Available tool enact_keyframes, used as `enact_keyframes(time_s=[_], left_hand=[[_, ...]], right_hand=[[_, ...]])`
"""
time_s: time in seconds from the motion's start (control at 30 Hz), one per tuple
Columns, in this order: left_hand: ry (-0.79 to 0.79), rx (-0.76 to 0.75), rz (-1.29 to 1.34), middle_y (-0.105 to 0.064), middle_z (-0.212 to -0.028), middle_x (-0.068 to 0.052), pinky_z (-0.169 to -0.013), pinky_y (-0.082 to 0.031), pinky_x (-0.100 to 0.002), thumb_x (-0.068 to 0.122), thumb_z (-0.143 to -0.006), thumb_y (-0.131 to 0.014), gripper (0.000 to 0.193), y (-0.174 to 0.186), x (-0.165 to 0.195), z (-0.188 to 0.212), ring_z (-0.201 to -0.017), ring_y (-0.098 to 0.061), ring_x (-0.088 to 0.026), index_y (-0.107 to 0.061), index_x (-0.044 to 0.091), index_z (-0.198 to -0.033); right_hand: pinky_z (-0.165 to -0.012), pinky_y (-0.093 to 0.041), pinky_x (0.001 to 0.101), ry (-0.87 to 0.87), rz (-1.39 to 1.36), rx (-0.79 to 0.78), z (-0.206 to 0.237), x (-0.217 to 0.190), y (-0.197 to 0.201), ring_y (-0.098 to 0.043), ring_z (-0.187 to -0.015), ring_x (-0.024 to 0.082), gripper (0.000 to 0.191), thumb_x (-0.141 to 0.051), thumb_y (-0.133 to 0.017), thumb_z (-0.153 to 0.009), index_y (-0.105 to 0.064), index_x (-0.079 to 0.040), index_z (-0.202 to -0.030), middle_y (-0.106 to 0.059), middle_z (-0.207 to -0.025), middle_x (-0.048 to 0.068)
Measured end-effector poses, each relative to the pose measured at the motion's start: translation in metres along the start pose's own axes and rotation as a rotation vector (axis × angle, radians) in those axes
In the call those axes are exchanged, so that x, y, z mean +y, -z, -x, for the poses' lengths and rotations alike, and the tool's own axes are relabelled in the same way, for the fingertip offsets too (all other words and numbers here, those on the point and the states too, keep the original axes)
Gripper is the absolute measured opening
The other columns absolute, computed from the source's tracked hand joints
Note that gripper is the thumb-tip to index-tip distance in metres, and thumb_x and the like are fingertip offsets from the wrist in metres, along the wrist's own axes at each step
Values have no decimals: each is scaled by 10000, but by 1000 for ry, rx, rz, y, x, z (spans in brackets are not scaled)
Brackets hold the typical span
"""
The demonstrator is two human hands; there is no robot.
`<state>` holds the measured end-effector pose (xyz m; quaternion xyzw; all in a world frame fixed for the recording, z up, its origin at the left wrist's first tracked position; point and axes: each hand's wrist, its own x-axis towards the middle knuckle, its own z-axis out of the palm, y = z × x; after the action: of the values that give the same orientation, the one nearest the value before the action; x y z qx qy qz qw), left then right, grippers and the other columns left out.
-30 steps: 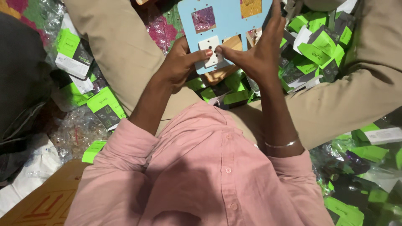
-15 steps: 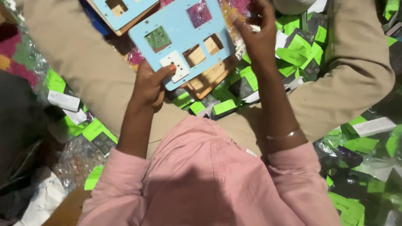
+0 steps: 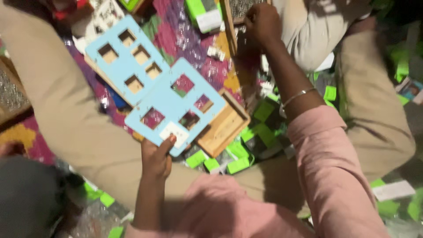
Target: The person assembles electrical components by inserting white plastic switches and sockets into a blue plastic frame. They pick up components from a wooden box, align them with the frame, and press them into place. The person handles multiple frames and components during the process.
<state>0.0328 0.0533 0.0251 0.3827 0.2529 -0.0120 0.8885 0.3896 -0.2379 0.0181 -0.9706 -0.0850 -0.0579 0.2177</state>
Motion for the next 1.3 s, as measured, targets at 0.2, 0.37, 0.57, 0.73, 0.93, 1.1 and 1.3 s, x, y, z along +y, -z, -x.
enact_keyframes(time_s=[0.2,0.37,0.57,0.73,0.93,1.1,1.3], left_hand=[[82,-14,-42,-718,-1083,-167,-754,-656,-442,-42,-902,-644,450,-5,4,6,-927,-727,-252,-571,-100,-1342],[91,-19,-72,-709,-1076,-142,-773,-654,-428,-17,-909,-640,444,-8,5,7,-921,-722,-221,-571,-94,-1341],[71,-59,-93,-711,-1077,-155,-800,-632,-391,-7,-942,-640,439,-10,7,10,-921,-710,-209,-580,-110,-1365],[36,-50,-98,-725,-1070,-146,-797,-625,-374,-19,-939,-651,387,-14,5,7,-918,-711,-203,-600,-125,-1308],[40,-94,-79,-723,-1025,-127,-758,-644,-398,-24,-917,-656,329,-21,3,3,-868,-724,-198,-620,-101,-1235],[18,-184,-99,-710,-1022,-102,-767,-649,-369,15,-947,-657,289,-30,-4,1,-867,-713,-173,-622,-69,-1221],[-65,-187,-353,-743,-1004,-63,-745,-564,-252,98,-943,-715,227,-44,-6,3,-848,-678,-89,-709,-41,-1122]], right_hand=[[-696,-557,535,108,221,-101,-41,-4,-9,-693,-869,403,159,-265,-864,-742,-828,-164,-860,-729,-956,170],[-765,-570,475,-51,194,-193,-49,-1,-13,-718,-850,346,114,-233,-789,-820,-821,-166,-907,-754,-931,136],[-792,-585,391,-117,-38,-181,-49,9,-5,-745,-796,264,196,-249,-774,-853,-806,-71,-928,-771,-911,165],[-693,-594,322,-136,-437,-42,-39,16,5,-731,-733,161,142,-184,-770,-865,-760,-44,-844,-764,-836,109],[-664,-550,329,-275,-1127,-108,38,19,28,-687,-785,165,175,-58,-670,-900,-552,-99,-778,-676,-822,68],[-585,-435,316,-330,-1432,-160,122,-14,64,-549,-689,156,192,-9,-575,-919,-480,-84,-770,-589,-772,81],[-637,-477,289,-109,-1332,-191,179,-64,99,-565,-691,136,99,47,-571,-901,-557,-51,-899,-640,-835,99]])
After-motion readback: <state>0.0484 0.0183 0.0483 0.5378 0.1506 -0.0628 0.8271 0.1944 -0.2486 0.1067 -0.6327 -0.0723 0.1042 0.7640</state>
